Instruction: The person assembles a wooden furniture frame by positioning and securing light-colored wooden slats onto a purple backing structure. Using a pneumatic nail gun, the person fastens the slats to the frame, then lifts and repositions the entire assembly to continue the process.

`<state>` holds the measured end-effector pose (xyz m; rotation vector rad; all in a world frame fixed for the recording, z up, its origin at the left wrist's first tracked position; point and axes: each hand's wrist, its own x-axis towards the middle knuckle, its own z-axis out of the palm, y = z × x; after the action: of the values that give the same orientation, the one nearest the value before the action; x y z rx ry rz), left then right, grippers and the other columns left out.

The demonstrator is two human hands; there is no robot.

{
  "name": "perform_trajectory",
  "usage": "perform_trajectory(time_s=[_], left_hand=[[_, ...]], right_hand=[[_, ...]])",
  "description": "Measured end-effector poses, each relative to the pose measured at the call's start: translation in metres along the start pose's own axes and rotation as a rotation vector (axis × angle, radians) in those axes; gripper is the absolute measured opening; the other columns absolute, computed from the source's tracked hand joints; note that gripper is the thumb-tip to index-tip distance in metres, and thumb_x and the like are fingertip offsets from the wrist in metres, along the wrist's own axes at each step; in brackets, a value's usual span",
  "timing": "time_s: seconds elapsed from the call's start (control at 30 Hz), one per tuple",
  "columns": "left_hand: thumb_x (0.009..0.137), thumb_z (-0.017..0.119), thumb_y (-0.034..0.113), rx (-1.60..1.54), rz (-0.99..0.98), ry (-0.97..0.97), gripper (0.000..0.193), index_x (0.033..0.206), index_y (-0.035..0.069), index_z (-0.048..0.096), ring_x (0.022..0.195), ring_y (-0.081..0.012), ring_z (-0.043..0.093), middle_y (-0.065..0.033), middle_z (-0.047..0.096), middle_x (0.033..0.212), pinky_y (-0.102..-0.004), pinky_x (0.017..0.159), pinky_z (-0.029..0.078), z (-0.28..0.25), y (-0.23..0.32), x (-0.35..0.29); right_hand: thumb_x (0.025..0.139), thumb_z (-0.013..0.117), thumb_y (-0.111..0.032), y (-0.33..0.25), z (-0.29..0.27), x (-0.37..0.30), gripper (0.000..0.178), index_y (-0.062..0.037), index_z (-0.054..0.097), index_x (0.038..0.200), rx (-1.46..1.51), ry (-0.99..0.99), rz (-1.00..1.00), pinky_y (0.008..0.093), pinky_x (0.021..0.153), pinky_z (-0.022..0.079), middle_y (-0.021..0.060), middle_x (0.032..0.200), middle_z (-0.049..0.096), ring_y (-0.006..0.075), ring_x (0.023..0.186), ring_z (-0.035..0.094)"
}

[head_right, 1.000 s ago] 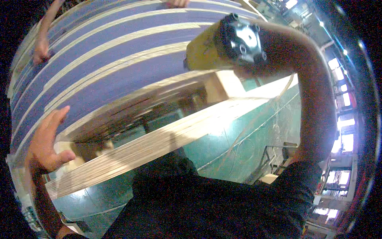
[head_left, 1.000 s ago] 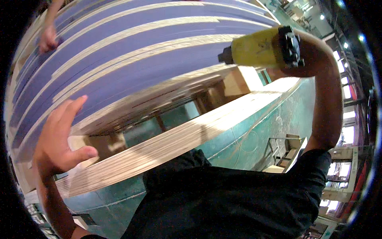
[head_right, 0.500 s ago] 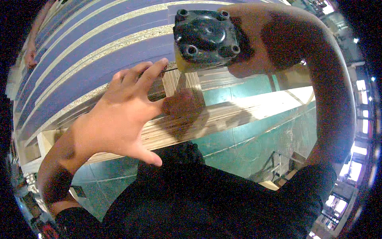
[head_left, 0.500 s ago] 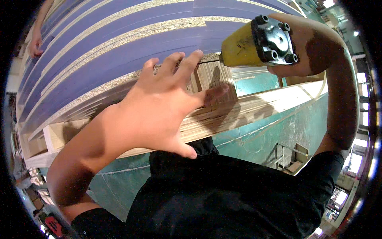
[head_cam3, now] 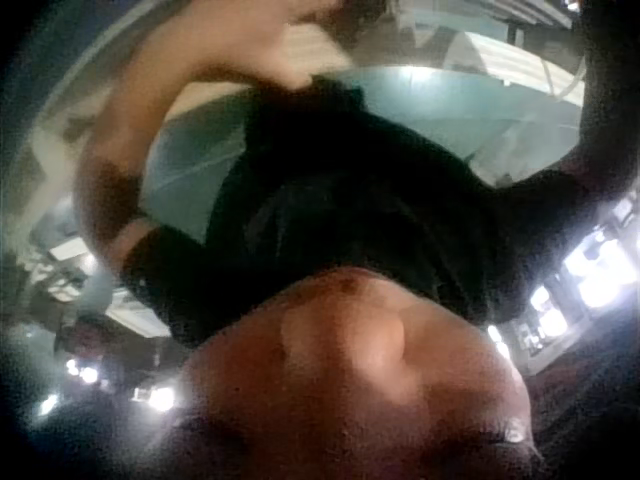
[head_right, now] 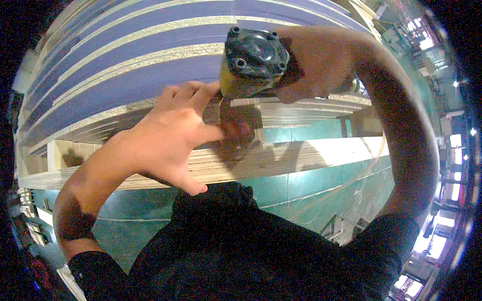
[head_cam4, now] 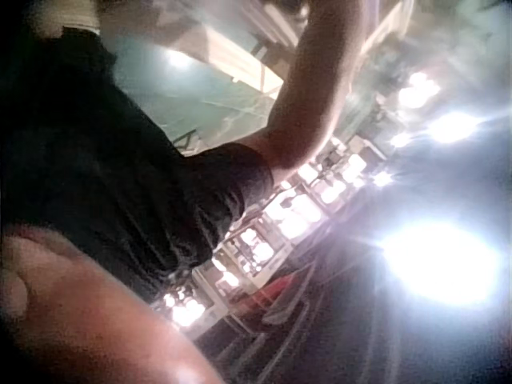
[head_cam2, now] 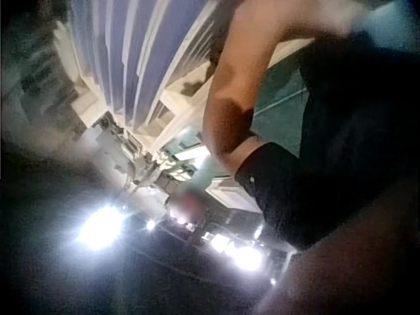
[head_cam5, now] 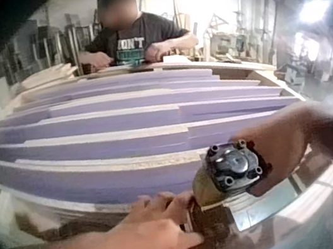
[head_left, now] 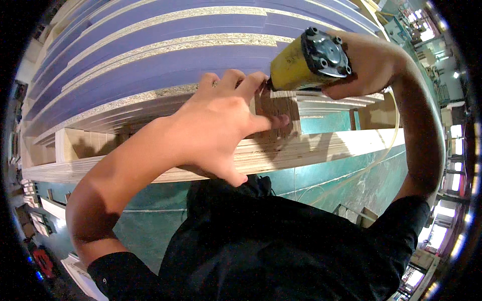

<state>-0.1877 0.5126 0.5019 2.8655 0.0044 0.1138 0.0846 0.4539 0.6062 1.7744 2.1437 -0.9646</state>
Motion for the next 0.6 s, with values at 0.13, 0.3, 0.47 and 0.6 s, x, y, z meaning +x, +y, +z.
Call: perform_trajectory(time_s=[0.13,0.3,0.47,0.6], left_hand=[[0.049,0.084,0.054,-0.017,0.008,0.01,0.084,0.125,0.02,0.071,0.131,-0.044,0.038,-0.0265,0.038,0.145,-0.0552,0.103,0.036,0.005,-0.003,-0.003],[0.049,0.084,0.054,-0.017,-0.009,0.002,0.085,0.126,0.021,0.07,0.13,-0.0446,0.038,-0.0269,0.039,0.145,-0.0558,0.101,0.037,0.005,-0.006,-0.005],[0.054,0.085,0.048,-0.018,0.031,0.046,0.085,0.133,0.022,0.068,0.129,-0.0435,0.043,-0.0297,0.045,0.145,-0.0566,0.098,0.039,0.006,-0.008,-0.004],[0.054,0.085,0.047,-0.034,0.031,0.066,0.083,0.132,0.022,0.069,0.129,-0.0438,0.043,-0.0297,0.044,0.145,-0.057,0.098,0.039,0.008,-0.008,-0.004]], right_hand=[[0.074,0.088,-0.018,0.005,0.002,0.007,0.068,-0.0004,0.052,0.129,0.057,0.006,-0.151,0.0365,0.09,0.056,0.0151,0.113,0.071,0.0229,0.103,0.069],[0.072,0.088,-0.02,0.001,-0.003,0.008,0.067,-0.0006,0.055,0.126,-0.081,0.027,-0.132,0.0347,0.088,0.056,0.0142,0.11,0.071,0.0222,0.1,0.07],[0.07,0.088,-0.019,0.011,0.001,0.003,0.061,0.0,0.059,0.12,-0.183,0.099,-0.344,0.0326,0.082,0.057,0.0133,0.105,0.072,0.02,0.095,0.07],[0.07,0.087,-0.019,0.018,0.009,0.006,0.057,0.0,0.06,0.117,-0.157,0.177,-0.475,0.0322,0.078,0.058,0.0109,0.101,0.073,0.0188,0.09,0.07]])
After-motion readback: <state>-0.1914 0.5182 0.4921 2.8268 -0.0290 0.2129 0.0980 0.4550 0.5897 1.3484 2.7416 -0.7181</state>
